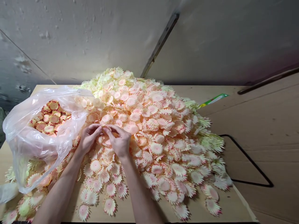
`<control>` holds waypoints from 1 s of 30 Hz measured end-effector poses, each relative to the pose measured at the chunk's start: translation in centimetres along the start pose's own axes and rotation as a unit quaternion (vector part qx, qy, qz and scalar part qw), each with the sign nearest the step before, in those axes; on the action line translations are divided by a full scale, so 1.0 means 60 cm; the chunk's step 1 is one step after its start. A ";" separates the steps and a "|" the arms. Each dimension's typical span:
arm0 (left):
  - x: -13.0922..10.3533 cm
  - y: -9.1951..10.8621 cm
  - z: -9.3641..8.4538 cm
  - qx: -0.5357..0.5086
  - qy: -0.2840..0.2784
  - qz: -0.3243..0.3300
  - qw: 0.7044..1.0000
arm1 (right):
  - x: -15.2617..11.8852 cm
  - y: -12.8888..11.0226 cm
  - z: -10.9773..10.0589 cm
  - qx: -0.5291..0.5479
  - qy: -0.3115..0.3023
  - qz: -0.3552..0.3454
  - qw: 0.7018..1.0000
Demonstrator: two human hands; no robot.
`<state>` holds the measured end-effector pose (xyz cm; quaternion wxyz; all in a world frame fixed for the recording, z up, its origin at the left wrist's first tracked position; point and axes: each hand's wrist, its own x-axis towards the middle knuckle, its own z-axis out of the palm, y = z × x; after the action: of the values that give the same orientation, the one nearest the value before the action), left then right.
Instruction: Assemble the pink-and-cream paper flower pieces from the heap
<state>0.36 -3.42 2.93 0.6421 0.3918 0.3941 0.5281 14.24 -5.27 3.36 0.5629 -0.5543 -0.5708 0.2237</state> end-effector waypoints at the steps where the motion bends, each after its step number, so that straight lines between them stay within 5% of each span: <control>1: 0.000 -0.001 0.000 -0.005 -0.003 -0.003 1.000 | 0.000 0.000 -0.002 -0.007 0.001 -0.014 1.000; 6: -0.001 -0.004 -0.003 -0.004 -0.018 0.001 1.000 | 0.003 -0.005 -0.006 -0.062 -0.006 -0.073 0.995; 13: -0.002 -0.001 -0.004 0.014 -0.023 -0.002 1.000 | 0.003 -0.007 -0.007 -0.067 -0.042 -0.054 0.995; 17: -0.002 0.001 -0.003 -0.006 -0.021 -0.015 1.000 | 0.002 -0.004 -0.007 -0.035 -0.005 -0.039 0.999; 30: 0.001 -0.004 -0.006 0.031 -0.015 -0.012 0.999 | 0.002 0.002 -0.007 -0.106 -0.050 -0.090 0.989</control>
<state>0.13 -3.37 2.59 0.6421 0.4146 0.4051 0.5017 14.69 -5.29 3.40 0.4899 -0.5450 -0.6663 0.1376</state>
